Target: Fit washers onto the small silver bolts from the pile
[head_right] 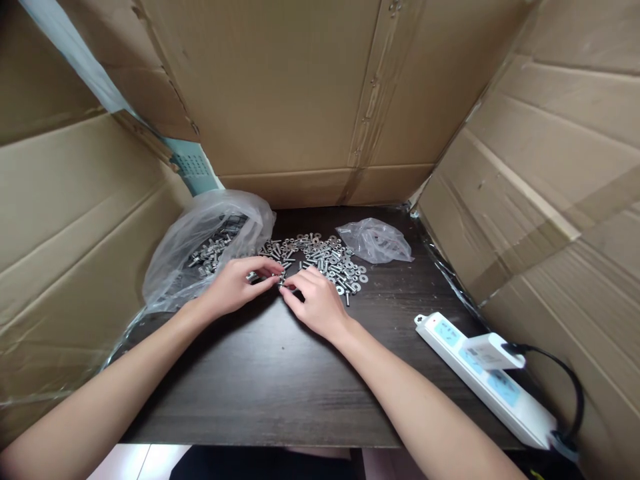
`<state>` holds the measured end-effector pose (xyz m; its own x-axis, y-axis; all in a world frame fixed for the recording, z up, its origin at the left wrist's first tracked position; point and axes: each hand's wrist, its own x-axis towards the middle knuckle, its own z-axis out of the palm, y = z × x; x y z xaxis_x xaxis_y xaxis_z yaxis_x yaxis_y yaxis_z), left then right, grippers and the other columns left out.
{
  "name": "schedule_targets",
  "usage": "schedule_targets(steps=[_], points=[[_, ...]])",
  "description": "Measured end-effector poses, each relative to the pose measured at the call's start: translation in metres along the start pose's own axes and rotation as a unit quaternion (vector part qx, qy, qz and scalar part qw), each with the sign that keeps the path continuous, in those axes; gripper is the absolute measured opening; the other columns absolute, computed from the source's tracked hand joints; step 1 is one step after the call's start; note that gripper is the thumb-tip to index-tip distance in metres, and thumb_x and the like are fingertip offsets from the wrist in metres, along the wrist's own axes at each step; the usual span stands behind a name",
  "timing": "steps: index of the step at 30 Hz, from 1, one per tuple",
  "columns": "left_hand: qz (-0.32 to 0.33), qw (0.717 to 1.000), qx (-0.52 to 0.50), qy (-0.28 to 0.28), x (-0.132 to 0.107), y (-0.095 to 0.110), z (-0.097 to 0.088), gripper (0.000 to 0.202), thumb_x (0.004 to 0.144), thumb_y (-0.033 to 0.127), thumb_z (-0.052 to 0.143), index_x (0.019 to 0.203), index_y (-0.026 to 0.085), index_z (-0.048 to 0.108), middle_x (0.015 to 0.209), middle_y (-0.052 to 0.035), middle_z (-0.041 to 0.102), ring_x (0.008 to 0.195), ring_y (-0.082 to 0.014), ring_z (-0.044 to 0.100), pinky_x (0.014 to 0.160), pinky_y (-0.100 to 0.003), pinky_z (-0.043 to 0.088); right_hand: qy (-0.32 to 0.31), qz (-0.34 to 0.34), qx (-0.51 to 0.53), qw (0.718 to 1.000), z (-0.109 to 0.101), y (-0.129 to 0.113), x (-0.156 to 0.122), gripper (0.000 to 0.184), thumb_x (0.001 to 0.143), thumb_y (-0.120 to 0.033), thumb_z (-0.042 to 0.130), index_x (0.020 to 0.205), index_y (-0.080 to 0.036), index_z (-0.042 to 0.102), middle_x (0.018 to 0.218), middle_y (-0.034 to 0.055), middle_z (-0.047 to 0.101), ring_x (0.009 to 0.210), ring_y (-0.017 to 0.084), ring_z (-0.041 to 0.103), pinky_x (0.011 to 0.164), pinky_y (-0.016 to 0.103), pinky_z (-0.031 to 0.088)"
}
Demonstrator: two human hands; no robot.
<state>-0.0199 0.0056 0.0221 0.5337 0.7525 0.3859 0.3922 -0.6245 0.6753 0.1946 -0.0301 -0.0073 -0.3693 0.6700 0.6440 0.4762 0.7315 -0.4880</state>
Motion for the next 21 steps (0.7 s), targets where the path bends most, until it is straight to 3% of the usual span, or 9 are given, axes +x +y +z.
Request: schedule_targets(steps=[7,21], points=[[-0.042,0.997,-0.052,0.034,0.0000,-0.0008,0.0016,0.016,0.091,0.029,0.067,0.100,0.017,0.074,0.097,-0.0048,0.076,0.083,-0.0177,0.072,0.079,-0.029,0.060,-0.004,0.001,0.005,1.000,-0.0002,-0.0020,0.0008,0.011,0.102,-0.020,0.063,0.092,-0.019,0.066,0.090,0.0053,0.071,0.083,0.024,0.059,0.078,0.039,0.047],[-0.136,0.978,-0.155,-0.025,-0.0004,-0.0061,-0.0002,0.025,0.088,0.037,0.071,0.101,0.017,0.077,0.095,-0.0056,0.078,0.087,-0.0214,0.075,0.083,-0.033,0.061,0.014,-0.012,0.009,1.000,-0.0009,-0.0037,0.0012,0.009,0.103,-0.020,0.062,0.094,-0.019,0.066,0.091,0.0060,0.070,0.082,0.023,0.060,0.077,0.039,0.048]])
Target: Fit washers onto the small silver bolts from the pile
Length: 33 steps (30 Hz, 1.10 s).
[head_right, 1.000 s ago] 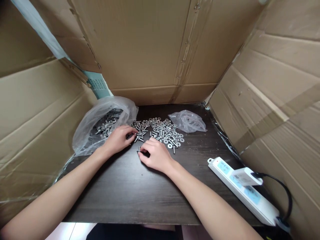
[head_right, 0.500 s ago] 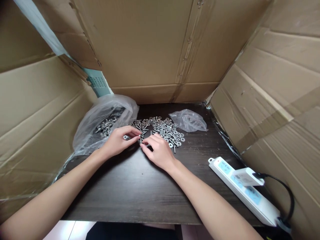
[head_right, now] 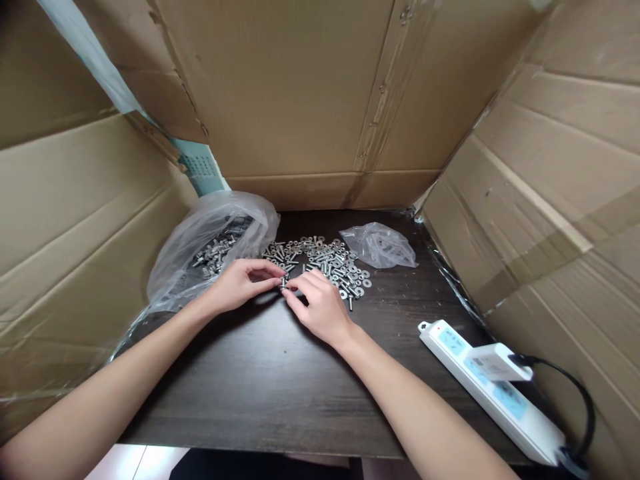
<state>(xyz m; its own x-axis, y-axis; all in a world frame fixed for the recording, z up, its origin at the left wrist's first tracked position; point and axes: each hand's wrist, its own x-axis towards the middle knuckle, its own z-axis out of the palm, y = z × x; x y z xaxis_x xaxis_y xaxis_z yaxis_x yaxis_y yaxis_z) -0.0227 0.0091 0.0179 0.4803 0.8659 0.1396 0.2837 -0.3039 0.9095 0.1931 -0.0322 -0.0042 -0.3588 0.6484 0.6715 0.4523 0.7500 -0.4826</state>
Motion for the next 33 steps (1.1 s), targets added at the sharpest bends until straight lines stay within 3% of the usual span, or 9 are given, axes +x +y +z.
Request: schedule_targets(steps=[7,17,25,29,33], points=[[-0.011,0.999,-0.039,-0.028,0.0003,-0.0016,-0.0001,0.030,0.089,0.039,0.071,0.108,0.016,0.073,0.103,-0.0082,0.077,0.094,-0.0229,0.074,0.088,-0.036,0.059,0.008,0.010,0.016,1.000,-0.0008,-0.0023,0.0021,0.007,0.101,-0.019,0.063,0.094,-0.020,0.066,0.089,0.0050,0.069,0.080,0.023,0.060,0.075,0.038,0.049],[0.044,0.999,-0.008,-0.014,-0.0001,-0.0012,0.0034,0.024,0.093,0.035,0.064,0.107,0.016,0.070,0.107,-0.0078,0.074,0.097,-0.0219,0.070,0.088,-0.034,0.056,0.021,0.047,0.045,0.998,-0.0008,-0.0034,0.0023,0.005,0.098,-0.019,0.065,0.093,-0.020,0.067,0.086,0.0040,0.068,0.079,0.022,0.059,0.073,0.037,0.048],[0.015,0.999,-0.037,-0.029,0.0000,-0.0007,0.0043,0.028,0.095,0.040,0.062,0.108,0.016,0.068,0.104,-0.0082,0.073,0.090,-0.0212,0.069,0.085,-0.035,0.056,0.024,0.073,0.053,0.996,-0.0011,-0.0068,0.0038,0.007,0.098,-0.020,0.065,0.091,-0.021,0.067,0.082,0.0042,0.068,0.076,0.022,0.060,0.066,0.035,0.047],[0.021,0.999,-0.037,-0.018,-0.0002,0.0002,0.0052,0.027,0.095,0.038,0.062,0.108,0.016,0.068,0.103,-0.0071,0.073,0.088,-0.0203,0.069,0.083,-0.034,0.057,0.032,0.088,0.062,0.994,-0.0001,-0.0062,0.0036,0.007,0.097,-0.022,0.066,0.091,-0.021,0.068,0.081,0.0040,0.067,0.076,0.022,0.060,0.065,0.034,0.049],[0.068,0.997,0.024,0.026,-0.0024,0.0035,0.0086,0.022,0.097,0.033,0.059,0.108,0.017,0.069,0.105,-0.0075,0.073,0.092,-0.0207,0.069,0.084,-0.033,0.057,0.043,0.124,0.103,0.986,0.0019,-0.0065,0.0033,0.007,0.096,-0.023,0.066,0.091,-0.021,0.069,0.083,0.0041,0.067,0.074,0.020,0.062,0.059,0.030,0.050]])
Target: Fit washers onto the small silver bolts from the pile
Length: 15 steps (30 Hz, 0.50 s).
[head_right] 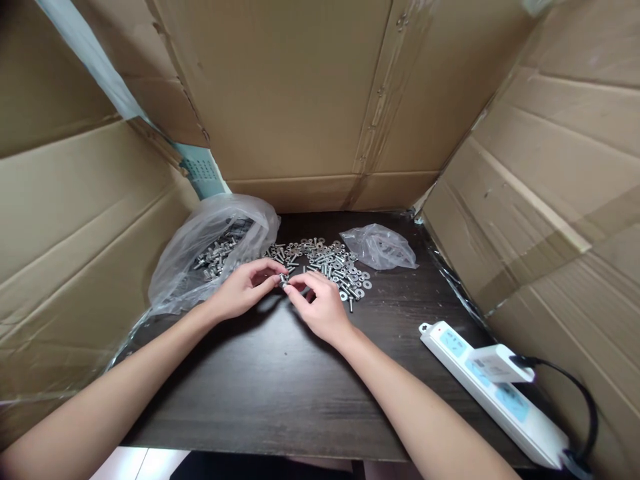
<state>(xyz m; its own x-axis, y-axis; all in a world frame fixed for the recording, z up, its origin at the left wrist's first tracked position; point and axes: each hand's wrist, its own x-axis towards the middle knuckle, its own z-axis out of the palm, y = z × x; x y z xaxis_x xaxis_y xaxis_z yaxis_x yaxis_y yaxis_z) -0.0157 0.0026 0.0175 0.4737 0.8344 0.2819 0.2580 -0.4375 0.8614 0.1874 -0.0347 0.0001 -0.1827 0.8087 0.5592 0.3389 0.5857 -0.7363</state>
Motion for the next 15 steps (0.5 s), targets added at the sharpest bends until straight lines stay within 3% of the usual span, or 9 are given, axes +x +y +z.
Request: schedule_targets(steps=[7,15], points=[[0.099,0.988,0.114,0.044,-0.0018,0.0063,0.0011,0.018,0.099,0.021,0.057,0.106,0.017,0.073,0.104,-0.0067,0.073,0.097,-0.0196,0.068,0.087,-0.032,0.055,-0.011,-0.034,-0.018,0.999,0.0000,-0.0028,-0.0017,0.006,0.099,-0.020,0.061,0.094,-0.020,0.065,0.085,0.0049,0.064,0.076,0.019,0.061,0.057,0.027,0.050],[-0.026,0.998,-0.060,-0.008,-0.0004,-0.0004,0.0006,0.031,0.097,0.036,0.063,0.120,0.015,0.068,0.111,-0.0093,0.073,0.099,-0.0223,0.070,0.090,-0.035,0.057,-0.019,-0.063,-0.026,0.997,-0.0032,-0.0008,0.0001,0.007,0.101,-0.018,0.060,0.095,-0.020,0.062,0.087,0.0051,0.062,0.079,0.020,0.060,0.061,0.029,0.049]])
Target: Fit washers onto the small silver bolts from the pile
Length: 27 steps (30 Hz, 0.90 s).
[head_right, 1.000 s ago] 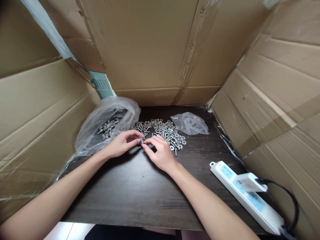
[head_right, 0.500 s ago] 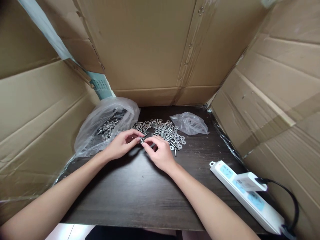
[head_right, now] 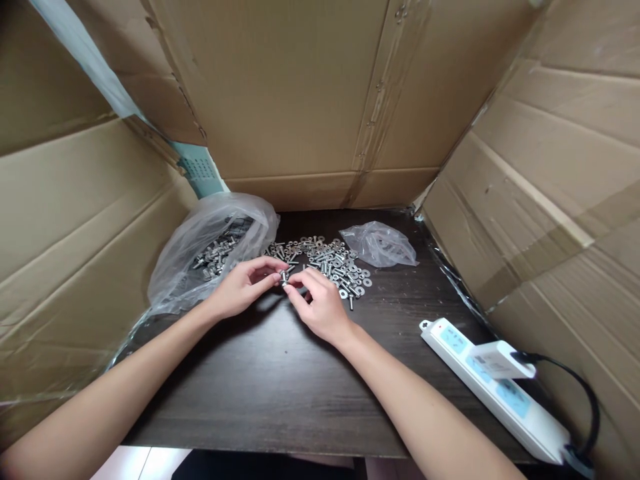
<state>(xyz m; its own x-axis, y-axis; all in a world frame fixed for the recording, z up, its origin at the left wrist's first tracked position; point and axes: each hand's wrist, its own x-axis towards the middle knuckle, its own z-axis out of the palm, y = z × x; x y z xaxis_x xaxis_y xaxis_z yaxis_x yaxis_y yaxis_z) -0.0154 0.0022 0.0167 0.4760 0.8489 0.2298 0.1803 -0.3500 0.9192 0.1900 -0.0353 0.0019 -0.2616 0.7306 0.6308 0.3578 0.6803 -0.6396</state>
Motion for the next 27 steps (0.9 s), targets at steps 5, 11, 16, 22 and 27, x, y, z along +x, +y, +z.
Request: schedule_targets(steps=[5,11,16,22,27], points=[[-0.010,1.000,0.000,-0.002,0.0006,0.0028,0.0004,0.035,0.097,0.039,0.063,0.121,0.014,0.069,0.112,-0.0104,0.072,0.101,-0.0231,0.068,0.090,-0.035,0.055,-0.008,0.002,0.008,1.000,0.0002,0.0025,0.0001,0.007,0.101,-0.019,0.060,0.095,-0.020,0.062,0.087,0.0048,0.062,0.078,0.019,0.059,0.062,0.029,0.048],[0.008,0.999,0.029,0.024,0.0011,0.0024,-0.0003,0.028,0.095,0.039,0.065,0.109,0.016,0.075,0.108,-0.0088,0.073,0.097,-0.0220,0.068,0.089,-0.034,0.052,-0.004,0.026,0.044,0.999,0.0017,0.0040,-0.0003,0.007,0.100,-0.020,0.062,0.093,-0.020,0.063,0.085,0.0037,0.061,0.077,0.019,0.059,0.062,0.028,0.048],[-0.039,0.998,-0.058,-0.007,0.0023,0.0023,0.0017,0.029,0.094,0.038,0.066,0.109,0.014,0.074,0.106,-0.0084,0.075,0.095,-0.0213,0.070,0.087,-0.032,0.057,-0.006,0.035,0.059,0.998,0.0023,0.0025,-0.0004,0.007,0.099,-0.018,0.063,0.093,-0.020,0.065,0.086,0.0029,0.062,0.077,0.017,0.060,0.062,0.026,0.049],[-0.059,0.998,-0.036,0.015,0.0013,0.0072,0.0038,0.029,0.093,0.035,0.066,0.111,0.015,0.077,0.103,-0.0080,0.077,0.089,-0.0201,0.072,0.083,-0.030,0.058,0.000,0.027,0.036,0.999,0.0019,0.0012,-0.0006,0.007,0.099,-0.017,0.062,0.093,-0.020,0.064,0.085,0.0035,0.062,0.074,0.018,0.058,0.059,0.026,0.048],[-0.058,0.998,-0.023,0.029,-0.0008,0.0092,0.0048,0.030,0.094,0.033,0.065,0.114,0.014,0.076,0.104,-0.0087,0.077,0.092,-0.0215,0.073,0.088,-0.032,0.058,0.004,0.003,-0.012,1.000,0.0022,0.0033,-0.0016,0.007,0.101,-0.018,0.061,0.094,-0.020,0.062,0.086,0.0041,0.062,0.079,0.020,0.060,0.062,0.029,0.047]])
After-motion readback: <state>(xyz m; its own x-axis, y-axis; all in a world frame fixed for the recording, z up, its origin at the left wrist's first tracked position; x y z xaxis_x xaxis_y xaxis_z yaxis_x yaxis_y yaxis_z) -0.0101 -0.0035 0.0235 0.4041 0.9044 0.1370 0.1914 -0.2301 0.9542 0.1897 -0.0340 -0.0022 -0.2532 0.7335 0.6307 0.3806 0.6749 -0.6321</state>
